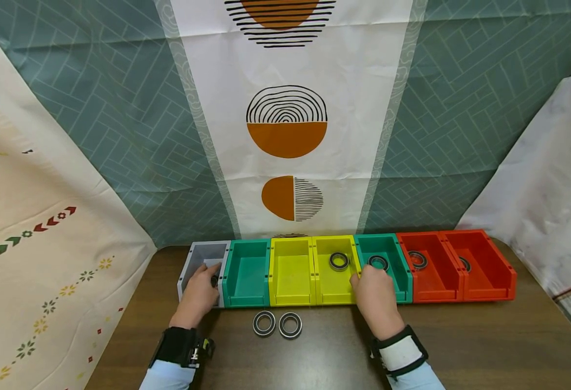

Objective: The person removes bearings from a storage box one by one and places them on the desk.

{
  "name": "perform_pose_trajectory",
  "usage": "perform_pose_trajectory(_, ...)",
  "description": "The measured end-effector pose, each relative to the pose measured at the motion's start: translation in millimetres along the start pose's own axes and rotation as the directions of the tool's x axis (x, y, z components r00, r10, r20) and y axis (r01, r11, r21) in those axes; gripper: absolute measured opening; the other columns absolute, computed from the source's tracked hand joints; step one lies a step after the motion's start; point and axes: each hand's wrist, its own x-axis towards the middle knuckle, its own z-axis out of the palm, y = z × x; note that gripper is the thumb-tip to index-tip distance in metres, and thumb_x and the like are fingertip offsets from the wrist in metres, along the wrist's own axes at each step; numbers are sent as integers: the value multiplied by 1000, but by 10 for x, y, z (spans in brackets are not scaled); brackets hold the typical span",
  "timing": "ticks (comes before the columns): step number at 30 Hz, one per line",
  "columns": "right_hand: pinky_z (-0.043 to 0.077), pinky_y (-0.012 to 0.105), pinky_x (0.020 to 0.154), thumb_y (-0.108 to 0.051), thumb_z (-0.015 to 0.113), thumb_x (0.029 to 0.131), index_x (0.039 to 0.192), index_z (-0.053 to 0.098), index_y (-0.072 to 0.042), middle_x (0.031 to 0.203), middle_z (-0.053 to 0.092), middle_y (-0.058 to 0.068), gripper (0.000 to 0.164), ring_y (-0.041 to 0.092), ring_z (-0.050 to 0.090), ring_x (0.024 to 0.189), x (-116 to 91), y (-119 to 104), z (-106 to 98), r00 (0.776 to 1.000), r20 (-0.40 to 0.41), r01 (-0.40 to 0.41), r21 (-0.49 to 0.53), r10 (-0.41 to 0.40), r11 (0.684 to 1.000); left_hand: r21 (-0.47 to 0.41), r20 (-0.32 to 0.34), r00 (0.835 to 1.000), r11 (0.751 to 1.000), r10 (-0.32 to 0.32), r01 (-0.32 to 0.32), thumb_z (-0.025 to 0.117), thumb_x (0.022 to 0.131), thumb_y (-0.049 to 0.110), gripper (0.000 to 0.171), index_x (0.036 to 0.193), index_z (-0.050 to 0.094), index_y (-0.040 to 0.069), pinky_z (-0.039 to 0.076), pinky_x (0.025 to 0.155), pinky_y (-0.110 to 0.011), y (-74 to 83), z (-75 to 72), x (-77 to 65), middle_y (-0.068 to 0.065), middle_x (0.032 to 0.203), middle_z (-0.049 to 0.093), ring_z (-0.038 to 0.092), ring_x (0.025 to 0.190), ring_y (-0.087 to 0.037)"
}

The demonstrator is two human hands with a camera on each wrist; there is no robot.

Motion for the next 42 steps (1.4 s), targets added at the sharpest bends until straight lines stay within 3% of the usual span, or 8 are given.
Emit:
perform_pose_trajectory(6,39,30,46,-23,60,88,85,58,6,60,45,7,30,21,46,54,-5,-4,-2,1000,-4,-2,0,2,1000,54,56,998,998,5,-8,51,84,2,46,130,50,1,32,97,-54,1,-15,5,-27,137,37,36,123,-43)
perform_pose_trajectory(10,39,29,46,-23,60,88,86,58,7,61,45,7,30,20,46,54,-10,-7,0,1000,2,-5,4,5,1000,96,46,999,995,-11,7,53,84,3,42,126,54,2,42,85,-49,14,-22,-6,-22,125,50,50,105,-33)
perform_pose_trajectory(15,41,30,47,-23,60,88,87,58,7,62,46,7,30,20,46,54,-9,-11,0,1000,-1,-3,9,3,1000,119,10,1000,993,-18,17,50,83,-2,38,120,58,3,45,77,-46,58,-49,-37,-18,115,57,50,89,-24)
perform_pose_trajectory(26,40,30,46,-24,60,88,86,58,6,63,47,7,30,21,46,55,-5,-23,-18,1000,5,-3,14,2,1000,244,-74,990,964,122,-101,57,80,0,10,90,56,-4,44,65,-46,37,-41,-30,-14,76,54,53,70,-26)
perform_pose_trajectory(30,40,30,46,-23,60,87,87,58,6,63,47,7,30,20,46,55,-12,-25,-22,1000,6,-2,10,2,1000,256,-62,991,962,119,-99,59,82,3,13,92,55,-6,42,71,-49,33,-18,-48,-17,79,54,52,76,-31)
perform_pose_trajectory(33,40,30,47,-23,61,87,87,58,7,63,47,7,30,20,47,55,-15,-23,-23,1000,6,0,9,0,1000,251,-71,990,963,119,-98,59,85,5,23,103,54,-9,40,78,-52,42,-3,-70,-22,89,55,52,85,-35)
perform_pose_trajectory(38,41,30,47,-23,61,87,87,58,7,64,48,8,30,20,47,55,-7,-12,-23,1000,1,-2,12,2,1000,201,-171,970,970,172,-137,57,88,8,36,118,49,-10,39,86,-54,66,-26,-156,-29,107,51,48,101,-42)
perform_pose_trajectory(42,40,30,46,-23,61,87,87,58,7,62,47,7,30,20,46,54,-4,-3,-17,1000,-3,3,13,-3,1000,124,-227,962,984,152,-126,56,91,15,42,126,45,-7,43,84,-51,115,-121,-267,-29,117,44,43,106,-40)
